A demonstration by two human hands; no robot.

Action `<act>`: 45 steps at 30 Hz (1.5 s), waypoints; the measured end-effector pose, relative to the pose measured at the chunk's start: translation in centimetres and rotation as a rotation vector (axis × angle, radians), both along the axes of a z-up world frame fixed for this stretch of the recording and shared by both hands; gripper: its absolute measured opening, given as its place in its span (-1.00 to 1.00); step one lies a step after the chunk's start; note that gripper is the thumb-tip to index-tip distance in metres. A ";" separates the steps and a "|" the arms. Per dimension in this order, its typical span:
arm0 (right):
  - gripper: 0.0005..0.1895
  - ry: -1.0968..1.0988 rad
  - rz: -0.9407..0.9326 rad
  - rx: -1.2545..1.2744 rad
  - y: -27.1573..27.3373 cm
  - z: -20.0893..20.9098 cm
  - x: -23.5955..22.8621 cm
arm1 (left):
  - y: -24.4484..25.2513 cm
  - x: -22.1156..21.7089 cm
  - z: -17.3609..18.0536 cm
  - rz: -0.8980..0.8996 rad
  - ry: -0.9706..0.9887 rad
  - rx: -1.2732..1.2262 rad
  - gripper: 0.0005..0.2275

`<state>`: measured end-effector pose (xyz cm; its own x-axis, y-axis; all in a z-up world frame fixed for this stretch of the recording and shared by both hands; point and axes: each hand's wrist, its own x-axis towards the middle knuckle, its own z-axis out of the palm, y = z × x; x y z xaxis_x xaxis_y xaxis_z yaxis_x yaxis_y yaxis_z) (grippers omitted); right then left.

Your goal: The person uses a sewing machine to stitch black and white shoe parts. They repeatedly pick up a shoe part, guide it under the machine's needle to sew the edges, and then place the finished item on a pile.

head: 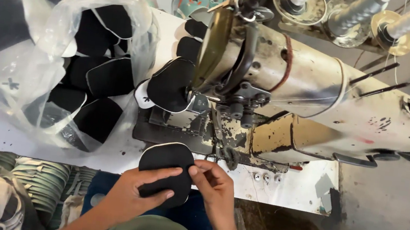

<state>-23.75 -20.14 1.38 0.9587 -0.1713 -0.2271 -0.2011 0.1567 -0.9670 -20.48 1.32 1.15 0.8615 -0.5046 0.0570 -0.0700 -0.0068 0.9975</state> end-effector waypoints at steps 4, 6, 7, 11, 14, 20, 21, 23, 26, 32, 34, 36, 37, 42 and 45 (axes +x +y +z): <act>-0.78 0.004 -0.012 0.032 -1.1 -1.2 2.1 | -1.7 1.2 -0.4 0.016 0.097 0.010 -0.52; -0.77 0.069 -0.042 0.066 -1.3 -1.3 3.9 | -2.8 2.2 -1.0 0.090 0.029 0.018 -0.48; -0.77 0.074 -0.040 0.064 -1.4 -1.6 5.2 | -3.6 2.8 -1.4 0.093 0.034 0.017 -0.48; -0.85 0.054 -0.064 -0.108 -1.0 -2.3 10.4 | -5.9 4.9 -2.5 0.333 0.158 0.079 -0.46; -0.86 -0.042 -0.123 -0.010 -0.7 -2.9 13.7 | -6.5 7.3 -1.3 0.419 0.044 0.054 -0.43; -0.65 -0.010 -0.172 -0.038 -0.5 -4.0 15.8 | -4.8 12.3 -1.5 0.285 0.264 -0.093 -0.41; -0.53 -0.044 -0.190 0.002 -1.3 -7.3 15.3 | -4.3 12.8 -2.6 0.224 0.131 -0.150 -0.41; -0.63 -0.015 -0.186 0.054 -0.6 -6.1 14.7 | -3.3 13.3 -2.5 0.172 0.215 -0.146 -0.41; -0.67 -0.043 -0.178 0.143 0.2 -4.5 14.2 | -2.2 14.9 -2.2 0.064 0.289 -0.165 -0.41; -0.70 -0.127 -0.156 0.217 0.8 -5.4 13.1 | -0.9 17.2 -3.2 -0.055 0.210 -0.195 -0.40; -0.73 -0.089 -0.152 0.239 1.1 -5.3 13.1 | -0.5 18.4 -2.9 -0.067 0.104 -0.168 -0.41; -0.74 -0.117 -0.145 0.250 1.5 -5.4 13.2 | 0.1 19.7 -1.1 -0.116 0.156 -0.010 -0.37; -0.74 -0.112 -0.139 0.244 1.6 -5.2 13.2 | 0.1 20.1 -0.9 -0.110 0.160 -0.016 -0.37; -0.74 -0.122 -0.185 0.221 2.4 -4.5 14.2 | 0.1 22.5 -0.1 -0.233 0.320 -0.085 -0.32; -0.71 -0.103 -0.224 0.193 2.7 -3.5 15.0 | -0.3 23.2 1.4 -0.197 0.221 0.045 -0.33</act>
<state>-8.73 -17.42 -2.10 0.9216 -0.3442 -0.1792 -0.0430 0.3684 -0.9287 2.76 1.05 2.54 0.7357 -0.6610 -0.1475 0.1448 -0.0592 0.9877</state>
